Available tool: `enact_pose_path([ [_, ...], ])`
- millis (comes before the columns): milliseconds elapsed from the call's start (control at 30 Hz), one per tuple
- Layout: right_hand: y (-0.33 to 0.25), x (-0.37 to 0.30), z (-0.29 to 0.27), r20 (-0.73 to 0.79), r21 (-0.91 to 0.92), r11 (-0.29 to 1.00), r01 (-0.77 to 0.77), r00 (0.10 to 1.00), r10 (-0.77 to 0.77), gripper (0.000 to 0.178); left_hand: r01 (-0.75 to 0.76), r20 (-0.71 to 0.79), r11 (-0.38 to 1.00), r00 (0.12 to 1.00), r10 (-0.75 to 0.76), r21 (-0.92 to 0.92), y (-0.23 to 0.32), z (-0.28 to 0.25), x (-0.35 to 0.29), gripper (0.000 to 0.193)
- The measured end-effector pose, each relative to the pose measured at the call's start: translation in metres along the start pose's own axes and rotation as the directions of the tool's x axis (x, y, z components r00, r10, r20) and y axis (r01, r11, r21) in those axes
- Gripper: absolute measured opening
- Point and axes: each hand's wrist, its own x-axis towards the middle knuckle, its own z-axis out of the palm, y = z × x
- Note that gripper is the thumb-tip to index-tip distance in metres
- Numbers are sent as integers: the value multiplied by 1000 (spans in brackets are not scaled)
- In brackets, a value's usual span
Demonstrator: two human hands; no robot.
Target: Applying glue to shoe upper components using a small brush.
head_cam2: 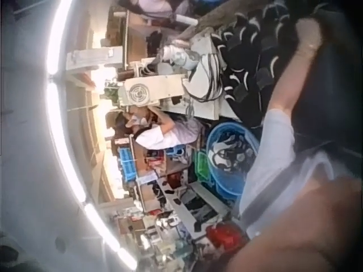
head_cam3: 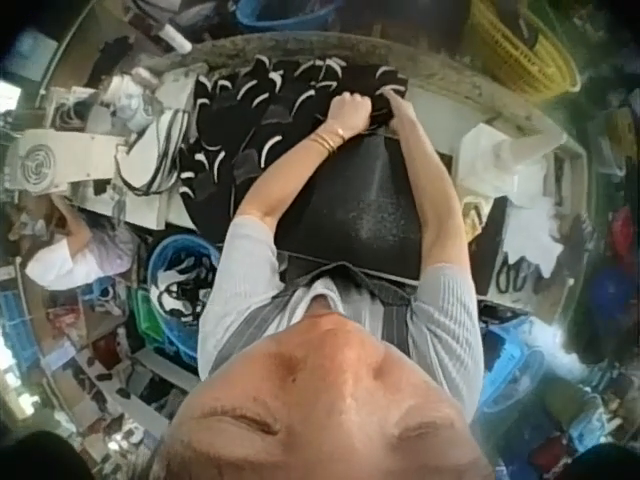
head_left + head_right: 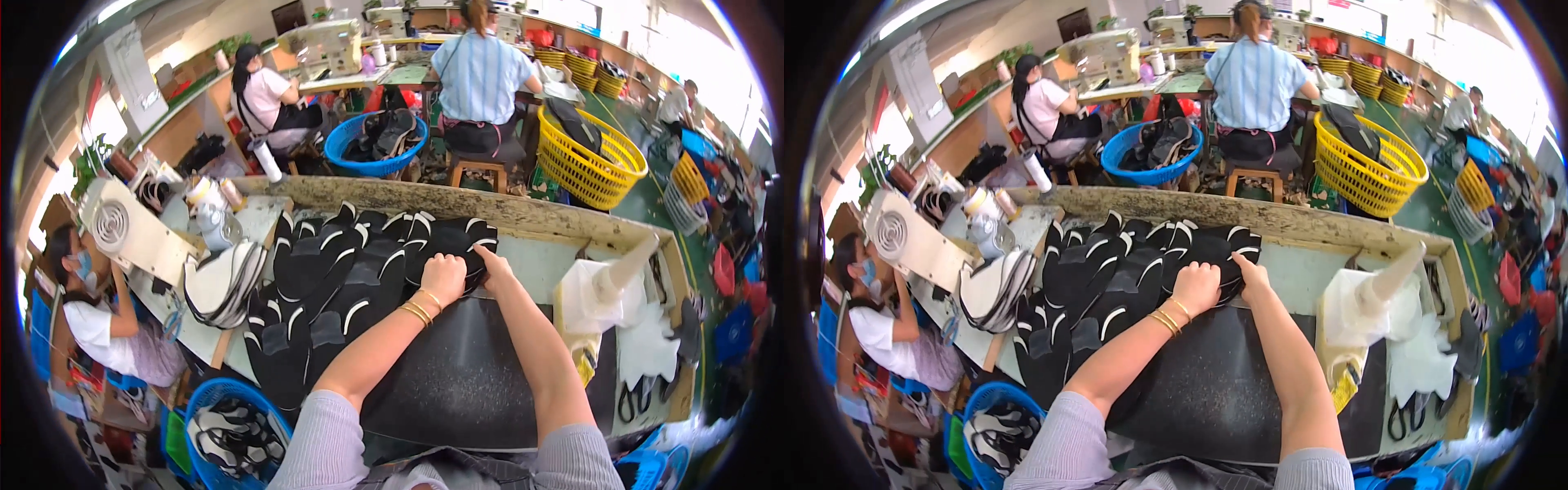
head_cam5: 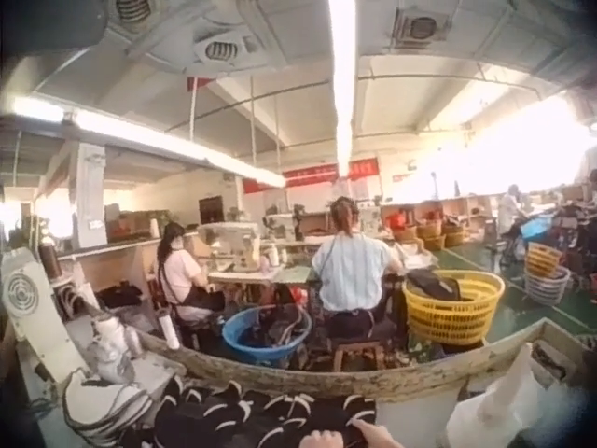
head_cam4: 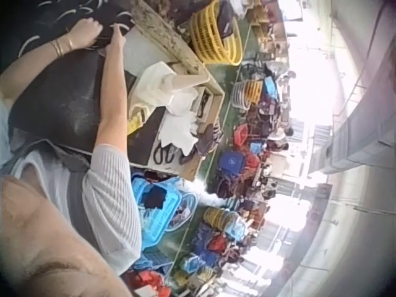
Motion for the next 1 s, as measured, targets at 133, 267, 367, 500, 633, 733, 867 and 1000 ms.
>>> enact_pose_path([
  [133, -23, -14, 8, 243, 149, 960, -236, 950, 196, 19, 24, -142, 977, 988, -55, -214, -7, -29, 5, 15],
  [267, -54, -10, -3, 32, 52, 987, 151, 988, -153, 20, -203, -316, 764, 949, -2, -613, -4, -38, 12, 42],
  [367, -115, -97, -8, 46, -96, 919, 382, 924, -379, 21, -169, -449, 686, 857, -253, -708, -3, -69, -4, 61],
  [500, -143, -212, -37, 163, -11, 789, 615, 779, -605, 26, 226, 310, -233, 844, -437, -946, 11, -108, -24, 77],
  [633, -87, -285, -87, 76, 131, 720, 681, 717, -693, 63, 23, 135, -684, 985, -111, -729, 54, -170, -71, 61],
  [733, -50, -295, -133, 237, 212, 685, 698, 643, -728, 65, -227, -208, -70, 955, -213, -971, 77, -170, -114, 50],
  [867, -7, -314, -118, 349, 351, 765, 540, 683, -642, 60, -320, -215, -179, 871, -442, -930, 79, -177, -169, 51],
  [1000, 20, -369, -78, 247, 253, 876, 411, 848, -470, 60, -104, 22, -418, 958, -287, -903, 56, -227, -188, 43],
])
